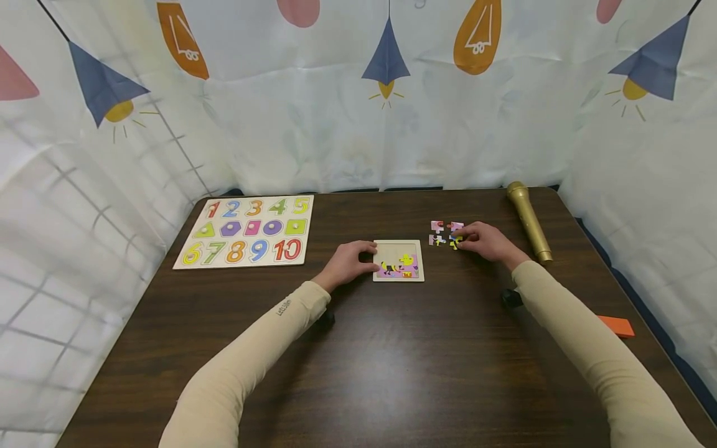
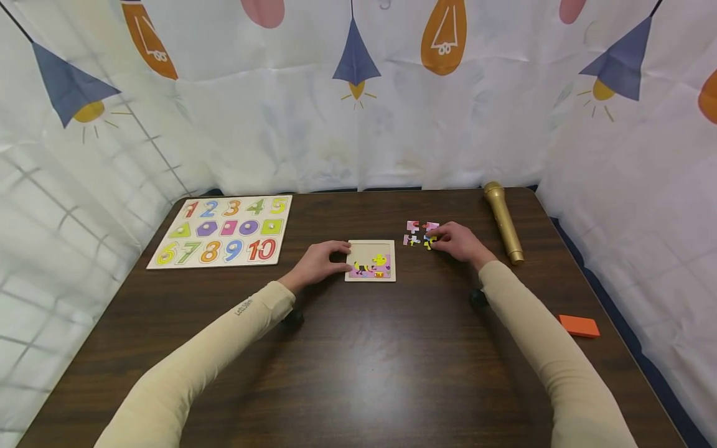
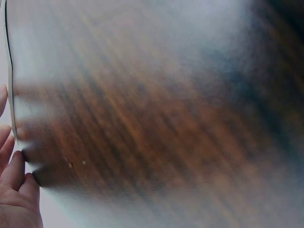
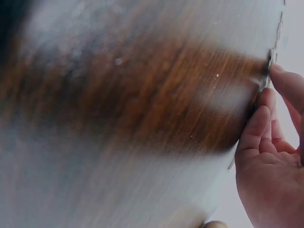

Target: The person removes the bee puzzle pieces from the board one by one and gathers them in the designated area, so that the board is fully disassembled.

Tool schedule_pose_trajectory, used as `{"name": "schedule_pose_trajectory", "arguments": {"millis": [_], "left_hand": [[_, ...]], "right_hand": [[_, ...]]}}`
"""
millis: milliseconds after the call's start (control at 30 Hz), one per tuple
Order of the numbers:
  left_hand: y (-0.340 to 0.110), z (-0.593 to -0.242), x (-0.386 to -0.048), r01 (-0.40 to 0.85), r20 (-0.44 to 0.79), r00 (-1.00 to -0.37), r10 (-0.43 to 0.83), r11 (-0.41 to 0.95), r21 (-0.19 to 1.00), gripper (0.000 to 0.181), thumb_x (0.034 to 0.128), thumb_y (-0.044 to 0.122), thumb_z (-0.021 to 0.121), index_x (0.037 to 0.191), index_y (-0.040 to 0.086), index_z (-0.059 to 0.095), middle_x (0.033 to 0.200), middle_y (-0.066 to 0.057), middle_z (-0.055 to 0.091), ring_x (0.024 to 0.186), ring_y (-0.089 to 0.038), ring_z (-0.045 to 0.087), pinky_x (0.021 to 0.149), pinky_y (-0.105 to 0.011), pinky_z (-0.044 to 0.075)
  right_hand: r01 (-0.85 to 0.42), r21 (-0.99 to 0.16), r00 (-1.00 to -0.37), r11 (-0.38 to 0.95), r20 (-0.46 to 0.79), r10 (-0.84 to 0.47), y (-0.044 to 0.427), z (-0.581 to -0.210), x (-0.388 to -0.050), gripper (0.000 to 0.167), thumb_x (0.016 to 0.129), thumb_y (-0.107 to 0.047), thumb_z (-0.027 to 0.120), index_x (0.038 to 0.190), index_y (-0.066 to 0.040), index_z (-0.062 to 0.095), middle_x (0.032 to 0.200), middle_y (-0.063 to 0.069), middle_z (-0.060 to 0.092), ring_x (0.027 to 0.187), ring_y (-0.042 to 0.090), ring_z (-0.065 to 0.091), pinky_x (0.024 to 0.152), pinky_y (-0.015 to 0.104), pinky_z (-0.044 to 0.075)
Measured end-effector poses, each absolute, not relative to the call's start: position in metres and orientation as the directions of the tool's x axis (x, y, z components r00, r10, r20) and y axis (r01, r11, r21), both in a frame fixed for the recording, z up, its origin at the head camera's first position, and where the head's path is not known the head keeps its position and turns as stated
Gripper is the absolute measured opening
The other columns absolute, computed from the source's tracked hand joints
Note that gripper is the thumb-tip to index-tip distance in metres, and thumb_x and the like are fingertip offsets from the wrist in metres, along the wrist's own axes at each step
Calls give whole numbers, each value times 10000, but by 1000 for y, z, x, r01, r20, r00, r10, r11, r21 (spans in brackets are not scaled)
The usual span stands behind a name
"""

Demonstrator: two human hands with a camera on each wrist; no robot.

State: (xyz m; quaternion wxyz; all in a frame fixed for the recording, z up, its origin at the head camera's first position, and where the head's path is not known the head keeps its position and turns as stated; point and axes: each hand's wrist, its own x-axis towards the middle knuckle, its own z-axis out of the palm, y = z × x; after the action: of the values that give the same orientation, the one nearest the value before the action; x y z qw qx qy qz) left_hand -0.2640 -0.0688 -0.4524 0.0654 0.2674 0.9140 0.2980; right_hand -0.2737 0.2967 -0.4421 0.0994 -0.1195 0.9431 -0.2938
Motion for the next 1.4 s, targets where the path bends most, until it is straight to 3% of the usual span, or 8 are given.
{"name": "schedule_pose_trajectory", "arguments": {"millis": [233,567,1400], "left_hand": [[-69,-452,-263,441,29,-850,526,680,585,449,852,253,774,1231,38,665,1352,-81,593,1286,-239,514,1100,-393,369],[-69,-452,-263,428,17,-853,521,682,593,451,854,257,771,1236,43,665,1357,-72,589,1290,-230,510,1102,-388,366],[-70,-453,-264,449,40,-848,528,677,584,453,853,258,773,1234,38,663,1357,-80,589,1289,-238,512,1096,-393,374]], "right_hand": [[-182,-589,-949,788,-104,-296,297,-444,-273,331,954,-138,632,1270,-39,642,1283,240,524,1142,397,533,965,570,421],[-190,-579,-948,793,-102,-301,297,-443,-272,335,956,-152,630,1271,-41,642,1243,226,525,1055,362,527,920,541,430],[-195,-579,-948,791,-96,-303,298,-444,-274,332,951,-120,630,1273,-37,639,1261,234,518,1099,382,539,936,555,431]]}}
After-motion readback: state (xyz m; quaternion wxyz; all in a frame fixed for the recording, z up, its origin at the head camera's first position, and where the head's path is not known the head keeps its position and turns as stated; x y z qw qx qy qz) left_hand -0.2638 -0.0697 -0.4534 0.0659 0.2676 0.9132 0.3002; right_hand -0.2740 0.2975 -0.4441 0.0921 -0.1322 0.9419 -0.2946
